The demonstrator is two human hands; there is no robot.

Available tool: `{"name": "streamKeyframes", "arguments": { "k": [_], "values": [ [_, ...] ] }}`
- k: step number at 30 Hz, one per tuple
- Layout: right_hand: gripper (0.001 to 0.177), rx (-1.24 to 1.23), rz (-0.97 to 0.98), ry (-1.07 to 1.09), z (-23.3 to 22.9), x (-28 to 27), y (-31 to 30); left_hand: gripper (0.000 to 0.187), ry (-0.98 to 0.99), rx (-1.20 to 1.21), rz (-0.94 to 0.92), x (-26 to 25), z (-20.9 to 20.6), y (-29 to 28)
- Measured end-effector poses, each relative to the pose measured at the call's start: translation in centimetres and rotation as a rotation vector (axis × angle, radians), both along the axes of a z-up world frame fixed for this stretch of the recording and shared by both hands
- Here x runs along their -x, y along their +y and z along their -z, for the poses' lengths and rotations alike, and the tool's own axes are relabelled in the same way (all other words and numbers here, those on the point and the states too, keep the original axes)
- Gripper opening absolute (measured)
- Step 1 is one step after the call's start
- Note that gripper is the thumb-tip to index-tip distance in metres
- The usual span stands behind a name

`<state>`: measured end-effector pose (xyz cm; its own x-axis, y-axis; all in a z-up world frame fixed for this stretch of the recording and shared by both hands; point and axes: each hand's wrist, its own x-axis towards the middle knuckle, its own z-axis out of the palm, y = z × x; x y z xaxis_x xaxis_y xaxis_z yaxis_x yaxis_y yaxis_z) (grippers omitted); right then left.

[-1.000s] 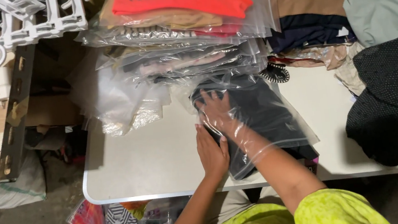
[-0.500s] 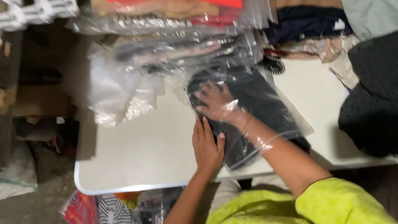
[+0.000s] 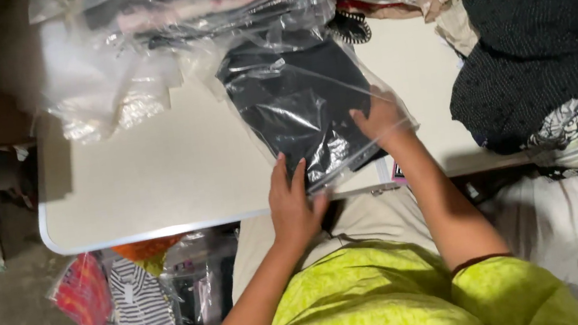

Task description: Folding various shirts and placing them into clear plastic bags for storage or retail display.

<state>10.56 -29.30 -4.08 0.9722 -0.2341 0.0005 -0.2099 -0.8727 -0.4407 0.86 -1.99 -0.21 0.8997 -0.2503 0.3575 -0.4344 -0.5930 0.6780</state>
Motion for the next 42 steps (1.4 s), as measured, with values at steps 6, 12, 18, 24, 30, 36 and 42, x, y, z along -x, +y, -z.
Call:
{"name": "streamKeyframes", "arguments": {
  "k": [6,12,18,24,30,36,42],
  "values": [
    [0.062,-0.572,0.006,0.084,6.4,-0.4,-2.6,0.067,0.183,0.015,-0.127,0.8,1.5,1.7],
    [0.064,-0.361,-0.141,-0.37,6.0,-1.9,-0.7,0.076,0.198,0.076,-0.148,0.9,2.4,2.4],
    [0.054,0.019,-0.085,-0.284,7.9,-1.0,-1.1,0.078,0.161,0.015,-0.156,1.5,2.2,3.7],
    [0.048,0.081,-0.062,0.183,0.9,4.6,2.0,0.08,0.234,-0.197,-0.156,3.1,-1.5,4.2],
    [0.055,0.209,-0.171,0.025,-3.0,5.6,8.3,0.071,-0.025,-0.346,-0.063,3.4,-0.9,3.5],
    [0.078,0.066,-0.183,0.035,0.1,-1.2,9.4,0.069,0.009,-0.295,0.104,3.1,0.1,2.3],
    [0.081,0.136,-0.074,0.126,3.9,-7.6,11.0,0.066,0.039,-0.303,0.099,3.6,0.0,3.5]
  ]
}}
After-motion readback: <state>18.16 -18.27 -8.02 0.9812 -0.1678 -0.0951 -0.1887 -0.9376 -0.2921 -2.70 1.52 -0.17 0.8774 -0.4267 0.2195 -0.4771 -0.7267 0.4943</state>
